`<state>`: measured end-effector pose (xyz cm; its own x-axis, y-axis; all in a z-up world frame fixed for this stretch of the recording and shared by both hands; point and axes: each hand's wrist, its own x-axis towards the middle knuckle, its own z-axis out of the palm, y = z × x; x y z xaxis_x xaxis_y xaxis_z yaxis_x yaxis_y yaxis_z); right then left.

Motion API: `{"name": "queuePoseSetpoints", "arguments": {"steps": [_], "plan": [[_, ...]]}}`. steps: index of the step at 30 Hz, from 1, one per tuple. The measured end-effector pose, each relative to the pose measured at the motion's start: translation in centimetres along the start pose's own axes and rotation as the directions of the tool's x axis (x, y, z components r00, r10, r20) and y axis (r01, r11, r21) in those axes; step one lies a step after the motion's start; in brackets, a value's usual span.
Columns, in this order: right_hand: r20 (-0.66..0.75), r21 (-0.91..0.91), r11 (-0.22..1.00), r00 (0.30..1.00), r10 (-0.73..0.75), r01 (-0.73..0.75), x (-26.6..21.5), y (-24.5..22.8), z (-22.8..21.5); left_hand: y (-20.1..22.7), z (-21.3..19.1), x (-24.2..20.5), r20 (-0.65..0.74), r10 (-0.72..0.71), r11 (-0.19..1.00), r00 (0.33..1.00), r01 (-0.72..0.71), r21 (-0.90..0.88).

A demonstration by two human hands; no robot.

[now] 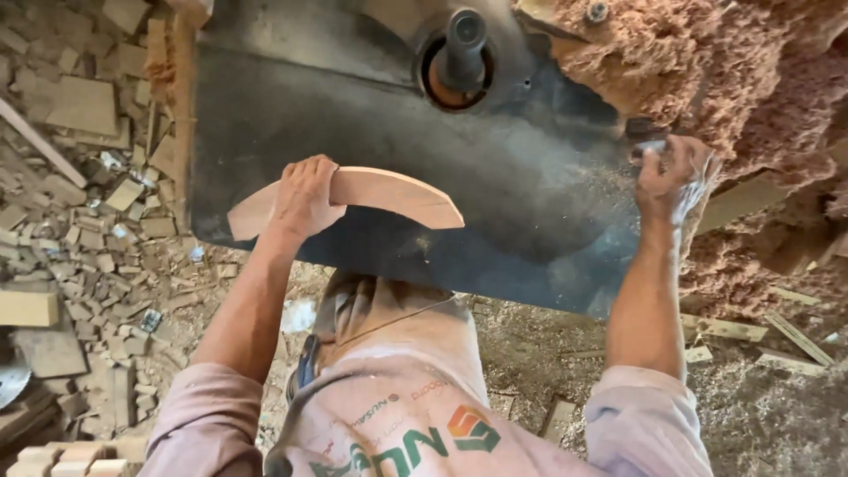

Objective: Shaping the edges of curved wooden pieces using a spindle shaper machine

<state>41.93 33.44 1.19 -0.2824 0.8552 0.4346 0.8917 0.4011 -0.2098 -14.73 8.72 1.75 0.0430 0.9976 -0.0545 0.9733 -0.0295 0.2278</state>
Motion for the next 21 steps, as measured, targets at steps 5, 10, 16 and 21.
{"name": "queuePoseSetpoints", "arguments": {"steps": [5, 10, 16, 21], "plan": [[0.456, 0.116, 0.976, 0.883, 0.113, -0.185, 0.5, -1.6, -1.1, 2.8, -4.3, -1.6, -0.290, 0.157, 0.972, 0.944, -0.097, 0.212], [0.331, 0.120, 0.991, 0.943, 0.019, -0.062, -0.8, -0.6, -1.0, 7.0, -5.2, -3.2, -0.366, 0.259, 0.892, 0.894, -0.077, 0.445], [0.224, 0.201, 0.892, 0.906, 0.360, -0.404, -3.5, -3.0, -1.0, 10.7, -4.7, -7.0, -0.151, 0.187, 0.982, 0.971, -0.182, 0.049], [-0.137, 0.273, 0.934, 0.951, 0.277, -0.232, -5.9, -5.6, -0.8, 12.7, -2.5, -8.0, -0.194, 0.163, 0.979, 0.967, -0.134, 0.154]]}}
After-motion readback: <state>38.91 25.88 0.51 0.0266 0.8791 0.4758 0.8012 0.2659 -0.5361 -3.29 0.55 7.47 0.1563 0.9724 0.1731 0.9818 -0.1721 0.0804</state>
